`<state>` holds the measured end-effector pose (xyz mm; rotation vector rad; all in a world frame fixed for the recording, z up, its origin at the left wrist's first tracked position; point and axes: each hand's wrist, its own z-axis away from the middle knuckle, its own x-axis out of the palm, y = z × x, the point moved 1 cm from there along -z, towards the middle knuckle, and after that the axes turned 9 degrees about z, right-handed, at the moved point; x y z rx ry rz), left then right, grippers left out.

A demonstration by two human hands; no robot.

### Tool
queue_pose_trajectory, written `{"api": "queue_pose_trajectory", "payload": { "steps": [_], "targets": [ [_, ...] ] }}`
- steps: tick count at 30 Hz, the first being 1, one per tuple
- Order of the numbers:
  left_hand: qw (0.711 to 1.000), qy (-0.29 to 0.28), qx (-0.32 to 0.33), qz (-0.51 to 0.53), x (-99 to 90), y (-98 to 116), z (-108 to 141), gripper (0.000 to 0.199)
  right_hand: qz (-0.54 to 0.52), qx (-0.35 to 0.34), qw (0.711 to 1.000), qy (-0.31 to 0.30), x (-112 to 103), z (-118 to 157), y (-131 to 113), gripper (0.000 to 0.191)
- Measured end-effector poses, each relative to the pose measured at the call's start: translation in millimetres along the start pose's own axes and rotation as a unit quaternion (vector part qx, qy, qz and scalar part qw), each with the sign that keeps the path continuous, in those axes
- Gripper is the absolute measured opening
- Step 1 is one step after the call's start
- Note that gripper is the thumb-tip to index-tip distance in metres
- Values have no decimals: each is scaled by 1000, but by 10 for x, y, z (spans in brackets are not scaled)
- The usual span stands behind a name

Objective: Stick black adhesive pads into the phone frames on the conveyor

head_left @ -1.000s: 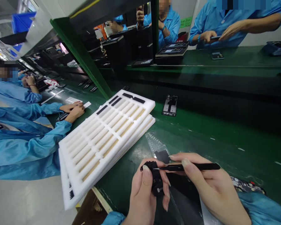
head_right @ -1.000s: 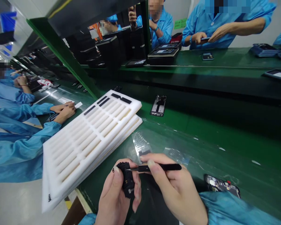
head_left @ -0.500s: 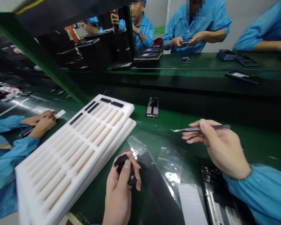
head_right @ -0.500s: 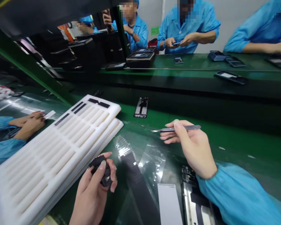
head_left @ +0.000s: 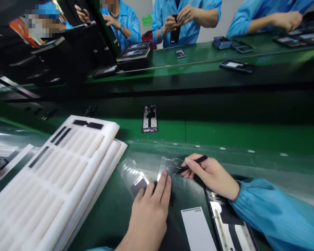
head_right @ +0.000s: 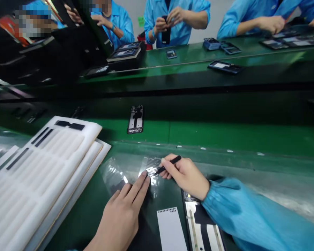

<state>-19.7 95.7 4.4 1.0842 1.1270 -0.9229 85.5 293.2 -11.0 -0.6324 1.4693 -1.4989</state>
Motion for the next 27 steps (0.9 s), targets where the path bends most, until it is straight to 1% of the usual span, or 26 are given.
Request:
{"api": "queue_pose_trajectory", "payload": {
  "steps": [2,4,8,14,16,17,18,19,20,21,22,23,24,25,26,27],
  "targets": [
    [997,-3,26,-75,12,9,37,74,9,-5,1000,-12,10,15,36,50],
    [993,0,37,-110,5,15,57,75,26,-14,999,-19,12,30,58,45],
    [992,0,47,-115,-18,22,46,75,70,-40,997,-17,4,50,39,40],
    [993,7,67,-95,21,-28,25,73,92,-75,993,-10,20,57,13,42],
    [997,20,59,-50,30,-39,38,71,92,-76,993,-9,18,45,12,42],
    [998,37,43,6,17,-37,48,68,87,-73,994,-2,9,42,-1,43],
    [994,58,8,92,-10,-32,57,62,77,-67,995,8,-5,47,-29,44],
    [975,77,-43,206,-50,-21,68,54,63,-60,996,20,-22,63,-74,45],
    [931,88,-103,339,-99,-5,78,44,45,-54,997,31,-39,92,-136,46],
    [861,86,-160,476,-154,19,88,35,27,-51,998,40,-54,136,-212,45],
    [772,68,-203,599,-212,52,97,30,11,-52,998,45,-64,193,-299,43],
    [678,42,-230,697,-271,91,106,29,2,-59,997,44,-68,259,-388,39],
    [594,15,-241,768,-330,129,116,28,-2,-72,997,42,-65,328,-473,35],
    [526,-7,-240,816,-384,163,127,27,-1,-85,996,40,-56,396,-546,32],
    [477,-22,-238,846,-428,190,142,25,4,-97,994,40,-43,458,-605,30],
    [444,-29,-234,865,-461,211,159,24,11,-107,993,41,-27,509,-645,29]
  ]
}}
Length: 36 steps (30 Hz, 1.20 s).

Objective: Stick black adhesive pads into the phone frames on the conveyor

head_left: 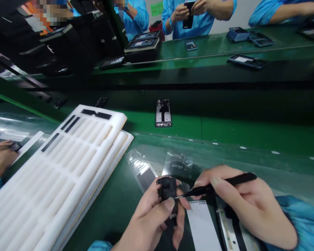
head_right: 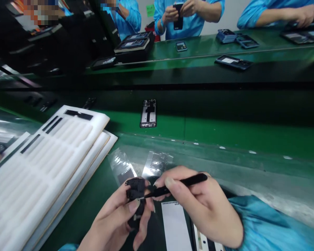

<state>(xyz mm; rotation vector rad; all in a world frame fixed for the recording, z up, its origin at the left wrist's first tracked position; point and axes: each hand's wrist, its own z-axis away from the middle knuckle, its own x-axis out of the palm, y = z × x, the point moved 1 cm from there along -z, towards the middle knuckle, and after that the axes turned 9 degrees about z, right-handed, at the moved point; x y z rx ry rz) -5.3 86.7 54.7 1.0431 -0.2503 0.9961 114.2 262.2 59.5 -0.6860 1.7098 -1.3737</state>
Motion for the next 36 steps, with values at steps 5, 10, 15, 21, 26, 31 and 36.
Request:
{"api": "queue_pose_trajectory", "payload": {
  "steps": [5,10,15,21,26,31,36],
  "targets": [
    [995,-62,-1,76,37,-31,102,23,41,-24,999,8,60,111,-34,29],
    [991,-94,-1,93,60,-69,132,24,61,-52,997,1,79,146,-19,28],
    [990,-114,10,80,56,-91,152,24,66,-93,993,-10,68,167,-32,21],
    [992,-109,43,51,41,-166,189,24,55,-170,984,-29,63,153,-24,21],
    [993,-89,65,34,82,-167,217,26,60,-214,974,-49,68,170,-113,22],
    [961,13,145,-234,-19,-189,305,36,112,-99,987,54,-105,172,-17,26],
    [715,-13,267,-646,-229,-380,286,47,114,-16,993,-13,-151,341,386,35]
  ]
}}
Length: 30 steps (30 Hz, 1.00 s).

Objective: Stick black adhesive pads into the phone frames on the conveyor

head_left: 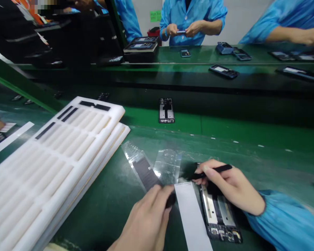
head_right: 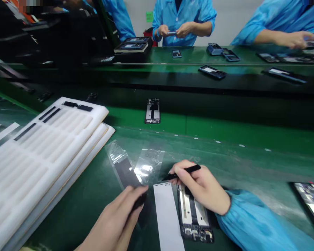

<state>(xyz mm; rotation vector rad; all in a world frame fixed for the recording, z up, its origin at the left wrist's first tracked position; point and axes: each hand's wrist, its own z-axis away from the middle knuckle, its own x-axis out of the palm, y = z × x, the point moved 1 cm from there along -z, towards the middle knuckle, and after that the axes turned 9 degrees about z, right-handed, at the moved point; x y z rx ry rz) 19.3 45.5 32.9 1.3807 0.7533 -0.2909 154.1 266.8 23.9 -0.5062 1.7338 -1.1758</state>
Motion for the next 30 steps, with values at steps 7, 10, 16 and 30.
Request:
{"api": "queue_pose_trajectory", "payload": {
  "steps": [7,10,16,30],
  "targets": [
    [915,-90,131,-371,288,-23,-40,73,19,-38,999,-14,132,233,258,26],
    [913,-95,135,-374,334,-17,-61,72,25,-51,998,-17,99,265,290,22],
    [915,-110,144,-361,356,-61,-92,72,66,-93,993,-31,77,287,328,18],
    [897,-162,155,-380,348,-34,-156,63,38,-82,993,-77,25,242,278,21]
  ]
}}
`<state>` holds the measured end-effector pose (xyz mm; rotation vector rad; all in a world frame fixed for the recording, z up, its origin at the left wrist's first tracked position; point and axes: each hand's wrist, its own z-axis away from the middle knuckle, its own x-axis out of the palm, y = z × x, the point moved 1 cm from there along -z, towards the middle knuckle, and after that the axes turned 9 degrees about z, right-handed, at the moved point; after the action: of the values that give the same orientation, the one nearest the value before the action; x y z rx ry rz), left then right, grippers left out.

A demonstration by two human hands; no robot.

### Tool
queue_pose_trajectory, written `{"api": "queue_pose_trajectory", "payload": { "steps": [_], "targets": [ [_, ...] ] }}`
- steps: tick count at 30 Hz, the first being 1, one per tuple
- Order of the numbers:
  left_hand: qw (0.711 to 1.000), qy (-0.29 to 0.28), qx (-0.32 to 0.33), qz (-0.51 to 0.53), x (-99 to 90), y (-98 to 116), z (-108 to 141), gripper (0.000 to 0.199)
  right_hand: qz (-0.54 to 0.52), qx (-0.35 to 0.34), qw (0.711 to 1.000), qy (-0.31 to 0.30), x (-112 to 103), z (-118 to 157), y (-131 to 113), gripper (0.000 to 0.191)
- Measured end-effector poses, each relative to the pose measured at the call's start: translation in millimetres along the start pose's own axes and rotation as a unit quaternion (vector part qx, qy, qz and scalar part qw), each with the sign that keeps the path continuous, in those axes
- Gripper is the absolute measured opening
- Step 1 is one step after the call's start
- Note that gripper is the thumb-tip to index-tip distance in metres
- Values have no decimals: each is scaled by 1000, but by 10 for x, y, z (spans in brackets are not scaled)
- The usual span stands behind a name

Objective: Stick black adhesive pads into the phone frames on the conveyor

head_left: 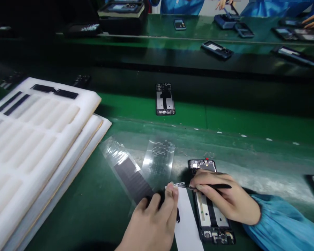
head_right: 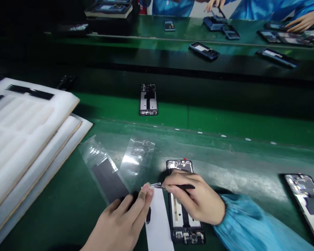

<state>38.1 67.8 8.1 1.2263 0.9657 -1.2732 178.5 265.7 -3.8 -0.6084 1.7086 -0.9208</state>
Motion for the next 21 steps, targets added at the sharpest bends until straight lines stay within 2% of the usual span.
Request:
{"api": "queue_pose_trajectory", "payload": {
  "steps": [4,8,12,15,17,19,21],
  "targets": [
    [1000,9,-2,4,2,-6,-7,54,-18,10,1000,-16,-22,-16,-16,22],
    [999,29,0,12,32,-32,-3,60,-24,14,999,-20,-24,-18,-19,25],
    [998,51,7,19,75,-51,5,64,-7,-19,1000,7,26,25,-52,35],
    [998,56,3,12,87,-62,2,60,-5,-6,998,63,25,84,-52,36],
    [998,68,-1,13,92,-76,2,54,9,53,989,135,-27,126,-13,28],
    [993,112,12,38,93,-93,13,48,22,127,969,211,-103,159,51,23],
    [979,166,-7,122,85,-115,40,46,19,176,950,257,-167,168,114,31]
  ]
}}
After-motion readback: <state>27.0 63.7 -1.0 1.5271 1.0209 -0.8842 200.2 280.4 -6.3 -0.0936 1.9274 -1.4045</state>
